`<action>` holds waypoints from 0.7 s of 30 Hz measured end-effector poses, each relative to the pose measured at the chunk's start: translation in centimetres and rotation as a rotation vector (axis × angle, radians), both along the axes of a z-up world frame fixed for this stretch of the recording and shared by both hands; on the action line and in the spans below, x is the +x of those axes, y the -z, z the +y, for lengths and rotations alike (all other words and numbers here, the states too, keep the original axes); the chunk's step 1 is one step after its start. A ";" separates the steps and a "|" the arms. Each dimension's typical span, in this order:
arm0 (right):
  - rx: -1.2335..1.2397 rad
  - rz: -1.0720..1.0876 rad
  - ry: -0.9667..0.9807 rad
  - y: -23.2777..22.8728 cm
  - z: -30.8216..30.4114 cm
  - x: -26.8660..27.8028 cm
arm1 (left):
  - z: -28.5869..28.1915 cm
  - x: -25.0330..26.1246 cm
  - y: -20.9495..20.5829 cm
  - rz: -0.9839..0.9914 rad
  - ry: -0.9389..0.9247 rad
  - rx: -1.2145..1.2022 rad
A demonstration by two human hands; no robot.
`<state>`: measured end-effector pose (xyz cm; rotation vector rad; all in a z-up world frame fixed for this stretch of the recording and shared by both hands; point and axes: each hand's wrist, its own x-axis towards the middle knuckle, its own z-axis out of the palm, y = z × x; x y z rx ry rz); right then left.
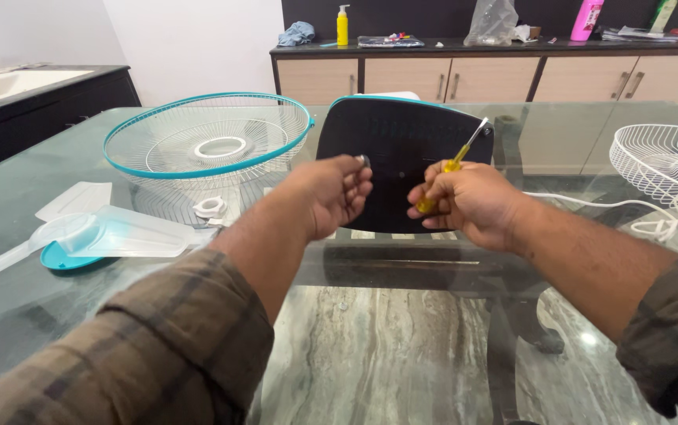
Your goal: The person assembles a table fan by attaching the motor housing to the fan body and then securing the rear cover with screws. They use a screwdriver to tighten multiple screws on the back panel while working at a glass table.
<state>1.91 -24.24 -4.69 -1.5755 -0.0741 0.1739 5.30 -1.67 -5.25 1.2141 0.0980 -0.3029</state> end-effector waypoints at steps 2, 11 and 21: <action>0.055 0.017 -0.051 0.9 -0.4 0.5 | -0.5 -0.5 0.9 0.029 0.005 0.016; -0.024 -0.138 0.036 1.3 -0.6 -1.0 | -3.0 -1.7 1.4 0.066 0.069 0.051; -0.157 -0.255 0.151 -0.9 -1.6 -3.3 | -6.7 -1.6 1.0 0.028 0.178 0.047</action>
